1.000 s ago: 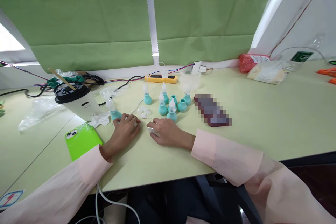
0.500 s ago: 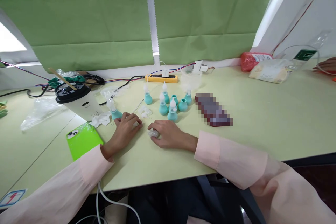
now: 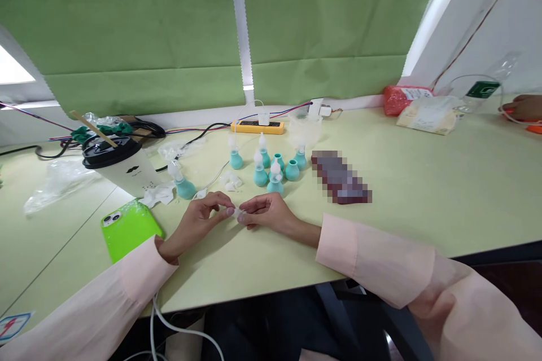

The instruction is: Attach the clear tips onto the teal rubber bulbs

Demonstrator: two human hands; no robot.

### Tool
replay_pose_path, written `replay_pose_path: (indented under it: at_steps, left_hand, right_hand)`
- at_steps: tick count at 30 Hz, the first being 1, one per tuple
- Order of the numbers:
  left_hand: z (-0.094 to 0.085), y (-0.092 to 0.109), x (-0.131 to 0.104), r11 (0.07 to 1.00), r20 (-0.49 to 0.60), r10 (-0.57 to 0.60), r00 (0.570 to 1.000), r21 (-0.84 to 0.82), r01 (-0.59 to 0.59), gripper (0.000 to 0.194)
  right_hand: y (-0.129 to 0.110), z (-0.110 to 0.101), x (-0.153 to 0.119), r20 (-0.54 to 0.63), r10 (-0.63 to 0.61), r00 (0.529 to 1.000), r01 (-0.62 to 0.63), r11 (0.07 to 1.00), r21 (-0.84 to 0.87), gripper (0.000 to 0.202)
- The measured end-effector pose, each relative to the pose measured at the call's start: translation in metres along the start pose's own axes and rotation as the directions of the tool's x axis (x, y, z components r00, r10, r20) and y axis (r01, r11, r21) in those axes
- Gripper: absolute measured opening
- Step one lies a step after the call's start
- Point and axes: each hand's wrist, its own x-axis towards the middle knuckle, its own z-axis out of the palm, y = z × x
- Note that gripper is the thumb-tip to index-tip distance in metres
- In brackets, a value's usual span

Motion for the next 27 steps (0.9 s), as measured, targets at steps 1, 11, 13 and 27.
replay_pose_path:
  at_steps: [1, 11, 13, 27]
  left_hand:
    - [0.0, 0.001, 0.0, 1.0, 0.005, 0.001, 1.0, 0.01, -0.001, 0.014]
    - [0.002, 0.006, -0.005, 0.948, -0.09, 0.258, 0.962, 0.217, -0.234, 0.012]
    - [0.001, 0.007, -0.006, 0.928, -0.076, 0.299, 0.951, 0.258, -0.271, 0.012]
    - [-0.001, -0.001, -0.01, 0.622, 0.021, 0.536, 0.844, 0.666, -0.412, 0.017]
  right_hand:
    - [-0.001, 0.0, 0.0, 0.001, 0.012, 1.0, -0.012, 1.0, 0.011, 0.037]
    - [-0.002, -0.004, 0.002, 0.032, 0.084, 0.996, -0.085, 0.996, 0.033, 0.039]
    - [-0.002, -0.004, 0.001, 0.024, 0.089, 0.996, -0.089, 0.996, 0.017, 0.038]
    - [-0.005, -0.001, -0.001, 0.085, 0.037, 0.996, -0.033, 0.998, -0.047, 0.032]
